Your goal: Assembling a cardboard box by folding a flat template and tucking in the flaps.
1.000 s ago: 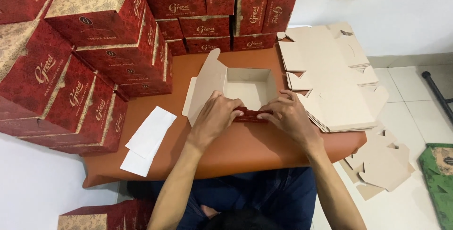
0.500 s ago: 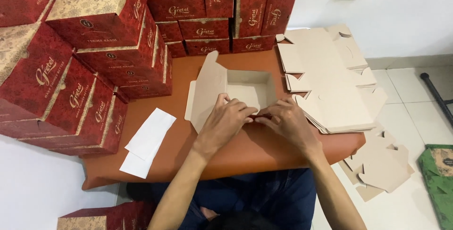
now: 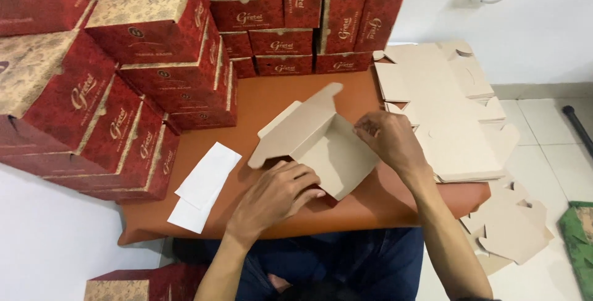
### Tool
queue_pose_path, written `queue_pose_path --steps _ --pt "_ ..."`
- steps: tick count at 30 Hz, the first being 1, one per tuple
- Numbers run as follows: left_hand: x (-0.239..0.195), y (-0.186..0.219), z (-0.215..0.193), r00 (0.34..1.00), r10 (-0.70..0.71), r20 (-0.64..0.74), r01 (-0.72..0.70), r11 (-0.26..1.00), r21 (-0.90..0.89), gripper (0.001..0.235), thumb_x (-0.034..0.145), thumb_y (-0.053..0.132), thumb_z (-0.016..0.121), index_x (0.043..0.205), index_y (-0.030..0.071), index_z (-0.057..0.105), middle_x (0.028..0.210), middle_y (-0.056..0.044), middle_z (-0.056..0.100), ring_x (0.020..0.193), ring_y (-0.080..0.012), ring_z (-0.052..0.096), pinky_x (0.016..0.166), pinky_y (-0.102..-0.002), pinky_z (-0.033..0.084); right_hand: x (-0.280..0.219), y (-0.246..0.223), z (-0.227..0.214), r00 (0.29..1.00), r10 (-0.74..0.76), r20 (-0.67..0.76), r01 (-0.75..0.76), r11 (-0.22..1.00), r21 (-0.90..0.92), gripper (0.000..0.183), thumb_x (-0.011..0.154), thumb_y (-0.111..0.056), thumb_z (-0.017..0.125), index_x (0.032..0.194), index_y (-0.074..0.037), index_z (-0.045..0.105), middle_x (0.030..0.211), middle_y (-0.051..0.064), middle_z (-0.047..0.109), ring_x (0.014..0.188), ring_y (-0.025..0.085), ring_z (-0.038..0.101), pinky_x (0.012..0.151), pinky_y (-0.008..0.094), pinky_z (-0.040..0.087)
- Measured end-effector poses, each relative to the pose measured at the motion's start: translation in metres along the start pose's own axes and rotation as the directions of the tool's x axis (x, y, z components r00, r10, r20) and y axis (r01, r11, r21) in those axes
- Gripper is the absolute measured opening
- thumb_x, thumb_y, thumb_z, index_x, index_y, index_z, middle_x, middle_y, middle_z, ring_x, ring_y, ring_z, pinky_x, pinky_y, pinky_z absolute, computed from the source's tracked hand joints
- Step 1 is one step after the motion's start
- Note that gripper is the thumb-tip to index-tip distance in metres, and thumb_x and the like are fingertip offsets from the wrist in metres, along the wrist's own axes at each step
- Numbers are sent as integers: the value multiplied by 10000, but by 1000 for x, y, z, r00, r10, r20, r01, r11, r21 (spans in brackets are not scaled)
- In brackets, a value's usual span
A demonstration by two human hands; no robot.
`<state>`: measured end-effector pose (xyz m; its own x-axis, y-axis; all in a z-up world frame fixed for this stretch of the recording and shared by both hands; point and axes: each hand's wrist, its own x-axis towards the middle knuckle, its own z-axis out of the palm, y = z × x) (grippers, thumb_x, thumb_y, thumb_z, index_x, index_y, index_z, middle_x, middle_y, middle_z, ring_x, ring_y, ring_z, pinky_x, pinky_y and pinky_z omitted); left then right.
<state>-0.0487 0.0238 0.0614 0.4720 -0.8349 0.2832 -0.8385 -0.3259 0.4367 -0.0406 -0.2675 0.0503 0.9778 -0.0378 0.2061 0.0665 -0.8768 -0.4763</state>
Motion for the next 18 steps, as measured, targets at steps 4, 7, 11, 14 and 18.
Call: queue_pose_path --steps 4,7,11,14,18 --pt "-21 -31 7 995 -94 -37 93 995 -19 226 1080 285 667 1125 71 722 1120 -143 744 1114 -303 735 944 -391 573 -20 -11 1 995 97 13 -98 988 117 85 861 -105 877 928 -73 835 785 112 793 741 277 797 633 345 635" --pt "-25 -53 10 971 -145 -188 113 979 -171 145 1015 247 733 1095 126 719 1197 -74 755 1154 -287 730 970 -375 589 -31 -20 6 985 170 6 -168 961 221 120 825 -92 880 910 -35 817 767 135 791 669 248 797 566 345 647" --pt "-15 -55 -6 969 -227 -99 197 948 -250 140 1033 160 684 1114 69 753 1239 -169 773 1174 -357 751 1006 -448 592 -38 -24 16 969 240 55 -246 934 260 201 831 -188 884 970 -76 791 787 109 809 683 222 807 604 358 657" --pt "-9 -50 -14 964 -236 -124 185 928 -322 180 1028 126 679 1171 51 757 1303 -207 754 1230 -390 725 1034 -497 578 -39 -31 7 969 240 51 -243 912 330 283 868 -234 890 1030 -50 749 819 175 802 689 261 806 598 372 662" --pt "-4 -51 -13 772 -540 -336 431 833 -347 361 1118 333 568 1354 81 672 1204 -222 749 1102 -398 769 877 -462 649 -32 -22 -16 942 335 31 -321 866 383 415 1004 -297 779 1286 -51 598 817 230 752 523 274 719 559 396 606"
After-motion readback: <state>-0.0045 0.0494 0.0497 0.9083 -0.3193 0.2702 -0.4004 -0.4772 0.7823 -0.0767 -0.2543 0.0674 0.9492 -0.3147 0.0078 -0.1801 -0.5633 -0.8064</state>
